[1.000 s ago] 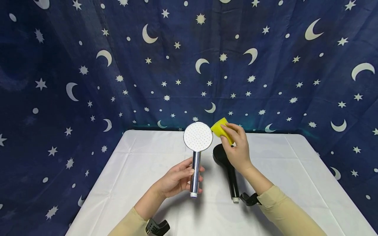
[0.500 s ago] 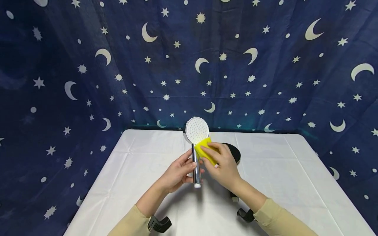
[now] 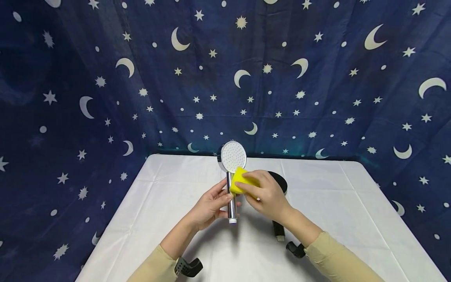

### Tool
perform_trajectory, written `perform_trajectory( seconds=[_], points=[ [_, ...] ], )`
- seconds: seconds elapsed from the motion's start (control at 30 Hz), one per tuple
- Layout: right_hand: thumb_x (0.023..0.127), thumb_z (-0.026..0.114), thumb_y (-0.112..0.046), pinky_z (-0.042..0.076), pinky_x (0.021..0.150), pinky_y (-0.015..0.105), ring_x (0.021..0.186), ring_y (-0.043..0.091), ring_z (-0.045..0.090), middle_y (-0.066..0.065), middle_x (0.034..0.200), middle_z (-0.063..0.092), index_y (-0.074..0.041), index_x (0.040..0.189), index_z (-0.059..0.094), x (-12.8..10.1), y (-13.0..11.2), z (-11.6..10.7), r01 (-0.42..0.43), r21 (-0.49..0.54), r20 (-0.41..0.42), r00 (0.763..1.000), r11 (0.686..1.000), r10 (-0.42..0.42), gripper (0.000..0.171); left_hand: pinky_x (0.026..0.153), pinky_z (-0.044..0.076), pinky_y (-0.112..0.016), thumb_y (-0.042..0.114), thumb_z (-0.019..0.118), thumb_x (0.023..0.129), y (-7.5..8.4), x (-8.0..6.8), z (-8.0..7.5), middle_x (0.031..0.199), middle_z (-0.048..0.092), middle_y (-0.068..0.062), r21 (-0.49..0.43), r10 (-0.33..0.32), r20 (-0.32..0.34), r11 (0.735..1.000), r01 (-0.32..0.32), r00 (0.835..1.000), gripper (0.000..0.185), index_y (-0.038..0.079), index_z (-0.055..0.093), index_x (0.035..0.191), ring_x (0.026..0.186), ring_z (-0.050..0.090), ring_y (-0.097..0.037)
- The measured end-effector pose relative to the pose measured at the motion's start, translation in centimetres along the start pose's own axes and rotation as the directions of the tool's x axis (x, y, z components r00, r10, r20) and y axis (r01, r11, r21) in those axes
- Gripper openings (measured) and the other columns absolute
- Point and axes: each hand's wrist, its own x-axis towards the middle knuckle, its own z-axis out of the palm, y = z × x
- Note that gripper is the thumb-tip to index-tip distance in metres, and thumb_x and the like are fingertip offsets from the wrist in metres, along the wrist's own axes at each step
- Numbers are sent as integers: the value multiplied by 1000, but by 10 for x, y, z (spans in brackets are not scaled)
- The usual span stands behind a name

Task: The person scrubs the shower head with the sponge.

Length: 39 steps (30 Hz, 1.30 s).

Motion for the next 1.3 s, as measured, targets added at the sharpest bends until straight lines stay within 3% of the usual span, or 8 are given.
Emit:
perform_trajectory(
  seconds=[0.07,0.23,0.47,0.73,0.9,1.07,1.17,1.3],
  points=[
    [91,67,-11,53,90,48,105,37,61,16,122,65,-15,121,77,2,10,0,13,-67,-11,1000,998,-14,31,80,61,-40,16,62,104,-1,-1,2,150,45,-24,-3,-17,9,1000,17,1000,67,29,30,162,115,67,-29],
    [83,76,-6,52,92,48,110,37,57,15,124,63,-15,122,77,1,22,-1,-144,-141,-51,989,979,138,39,79,62,-41,17,64,103,-4,-1,6,147,50,-21,-4,-38,29,999,39,999,69,29,30,162,120,64,-36],
    [90,71,-18,51,90,46,110,33,57,13,126,63,-17,124,76,-11,2,7,-136,-15,-8,991,991,136,34,78,62,-40,15,64,103,-3,-1,3,144,55,-15,2,-8,7,1000,8,1000,67,28,33,161,117,65,-34],
    [88,70,-14,50,88,36,109,26,57,6,125,65,-17,122,76,-16,-19,3,-164,121,34,986,979,161,35,85,59,-49,12,55,107,-3,1,-4,151,45,-16,-40,46,22,998,-45,999,65,23,25,164,115,64,-31],
    [92,63,-12,53,85,37,107,28,59,9,123,67,-16,121,77,-15,-20,0,-42,134,21,999,990,39,33,83,60,-49,10,56,106,-3,-2,-7,141,52,-17,-48,26,4,999,-25,1000,67,22,25,163,108,66,-25],
    [102,55,-20,55,87,45,106,34,61,13,121,67,-18,119,77,-5,-5,-2,119,14,20,993,993,-119,28,80,62,-43,15,63,103,-5,-2,-3,133,59,-18,16,-50,10,999,50,999,69,24,28,163,108,68,-27],
    [102,57,-20,56,89,47,108,36,62,13,123,67,-18,121,76,4,6,-3,210,-78,65,977,975,-205,27,76,62,-39,18,67,101,-6,-1,4,129,62,-16,79,-74,-18,994,75,997,68,22,34,160,108,69,-29],
    [94,70,-12,56,93,46,110,37,63,12,123,68,-15,121,76,18,13,-6,310,-214,140,948,926,-286,27,70,61,-37,19,71,99,-5,0,11,117,66,-13,163,-71,-90,983,85,993,67,21,40,157,102,69,-26]
  ],
)
